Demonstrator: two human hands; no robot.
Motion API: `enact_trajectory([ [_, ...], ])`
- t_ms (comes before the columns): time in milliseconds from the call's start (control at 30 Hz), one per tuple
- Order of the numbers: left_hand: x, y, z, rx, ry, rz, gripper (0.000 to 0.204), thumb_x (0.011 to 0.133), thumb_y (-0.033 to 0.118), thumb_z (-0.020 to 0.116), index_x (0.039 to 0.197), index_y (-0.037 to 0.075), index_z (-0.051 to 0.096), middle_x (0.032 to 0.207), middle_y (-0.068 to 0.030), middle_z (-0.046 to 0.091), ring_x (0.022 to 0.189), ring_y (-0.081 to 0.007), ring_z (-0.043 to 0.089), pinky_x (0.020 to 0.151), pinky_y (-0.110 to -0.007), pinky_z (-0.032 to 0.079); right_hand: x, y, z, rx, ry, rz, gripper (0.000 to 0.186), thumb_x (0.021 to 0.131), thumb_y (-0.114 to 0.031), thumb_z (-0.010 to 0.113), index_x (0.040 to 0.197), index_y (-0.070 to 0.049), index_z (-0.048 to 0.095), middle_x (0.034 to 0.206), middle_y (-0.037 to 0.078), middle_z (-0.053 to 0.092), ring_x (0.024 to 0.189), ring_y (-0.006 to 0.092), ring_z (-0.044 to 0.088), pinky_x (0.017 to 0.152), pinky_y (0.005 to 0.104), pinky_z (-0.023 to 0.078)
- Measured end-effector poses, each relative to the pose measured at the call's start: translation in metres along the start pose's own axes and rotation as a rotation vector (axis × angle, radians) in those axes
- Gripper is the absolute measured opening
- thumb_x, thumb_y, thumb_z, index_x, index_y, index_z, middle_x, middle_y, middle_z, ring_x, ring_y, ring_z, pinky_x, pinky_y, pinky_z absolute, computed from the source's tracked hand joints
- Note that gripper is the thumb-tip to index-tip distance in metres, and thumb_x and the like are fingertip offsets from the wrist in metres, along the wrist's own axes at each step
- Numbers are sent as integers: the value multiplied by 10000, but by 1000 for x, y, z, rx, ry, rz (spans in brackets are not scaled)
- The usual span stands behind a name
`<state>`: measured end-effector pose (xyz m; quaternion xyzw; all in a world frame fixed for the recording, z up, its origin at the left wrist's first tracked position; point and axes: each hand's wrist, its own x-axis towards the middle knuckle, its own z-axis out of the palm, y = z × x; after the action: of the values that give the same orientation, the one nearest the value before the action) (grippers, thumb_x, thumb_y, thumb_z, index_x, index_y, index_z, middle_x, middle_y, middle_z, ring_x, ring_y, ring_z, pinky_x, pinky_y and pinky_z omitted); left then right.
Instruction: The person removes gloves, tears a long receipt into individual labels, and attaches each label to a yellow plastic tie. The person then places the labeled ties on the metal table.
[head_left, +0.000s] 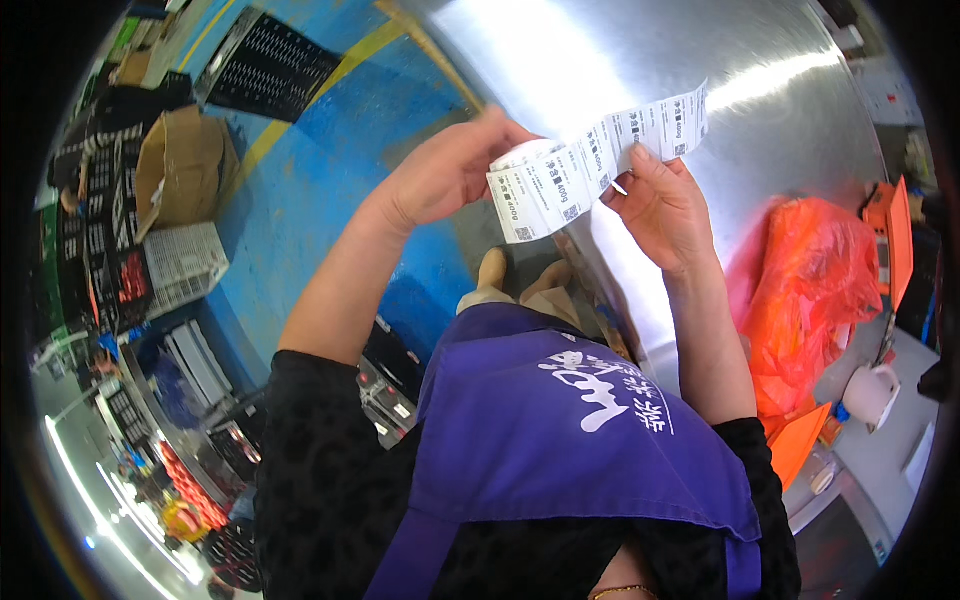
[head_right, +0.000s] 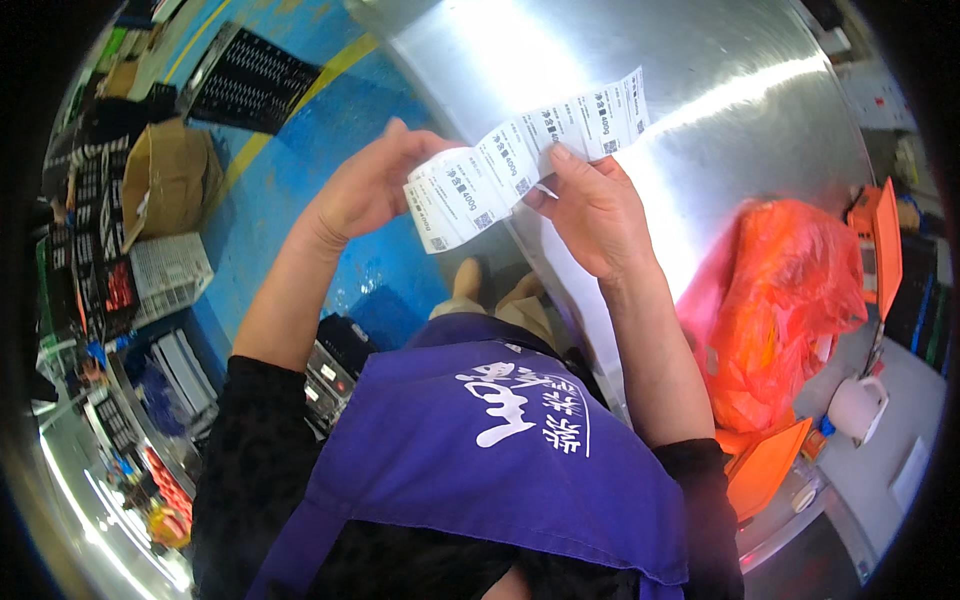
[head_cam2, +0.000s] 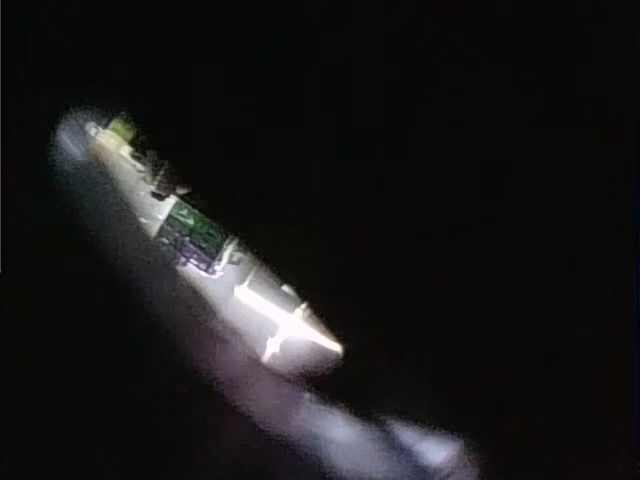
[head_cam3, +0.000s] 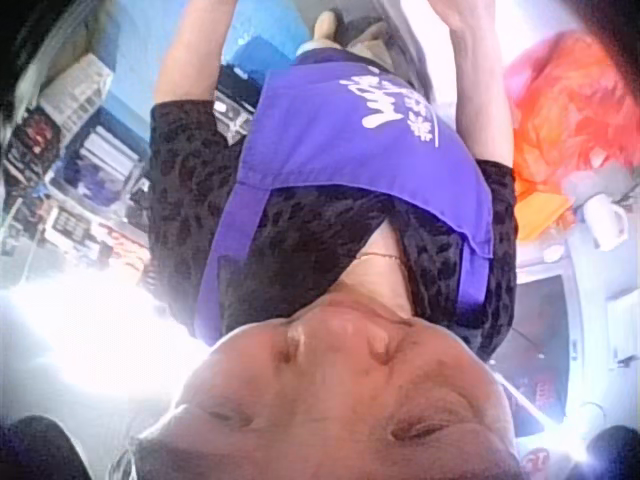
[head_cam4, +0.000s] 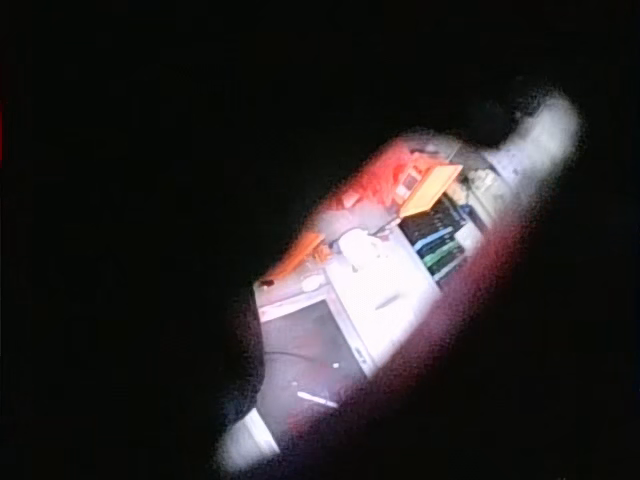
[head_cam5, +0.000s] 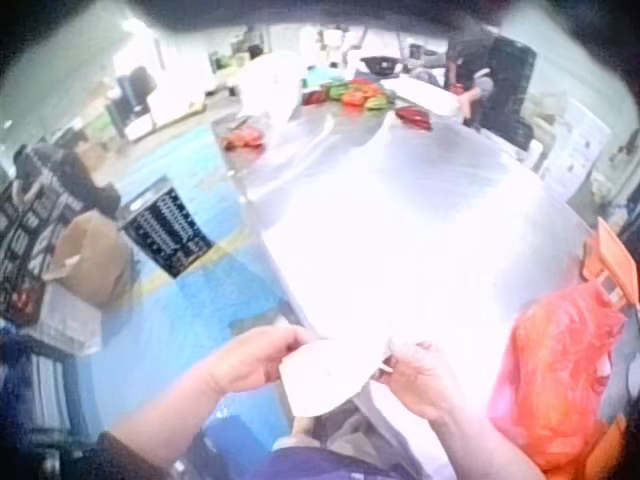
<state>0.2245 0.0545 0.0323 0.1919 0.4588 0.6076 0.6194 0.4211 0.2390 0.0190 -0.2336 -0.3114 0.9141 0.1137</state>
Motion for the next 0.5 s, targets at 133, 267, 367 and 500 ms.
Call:
enact_trajectory([
  [133,-53,-55,-40,-440,195,73,397,1026,336,538,1301,50,514,1212,-119,673,1090,-243,673,949,-380,556,8,46,40,-43,-97,122,271,975,-153,644,1234,-72,644,1177,67,702,1093,208,648,979,430,487],
  [267,-100,-117,-39,-918,110,-190,523,968,397,573,1363,54,589,1359,-132,635,1208,-281,633,1071,-460,463,8,89,70,-180,-111,194,268,987,-125,615,1236,-27,623,1154,89,706,1034,204,680,907,380,544],
  [367,-121,-144,-18,-934,-200,-114,536,916,323,576,1401,94,566,1370,-119,629,1250,-323,594,1103,-548,391,4,104,78,-237,-63,265,231,980,-83,610,1198,-9,626,1108,98,703,1013,195,683,895,351,548],
  [500,-132,-157,-11,-1318,-314,-98,543,931,259,542,1429,43,522,1343,-154,633,1272,-343,577,1121,-498,398,-2,109,83,-516,-46,230,205,988,-26,518,1157,6,629,1020,81,689,899,184,662,808,328,532],
])
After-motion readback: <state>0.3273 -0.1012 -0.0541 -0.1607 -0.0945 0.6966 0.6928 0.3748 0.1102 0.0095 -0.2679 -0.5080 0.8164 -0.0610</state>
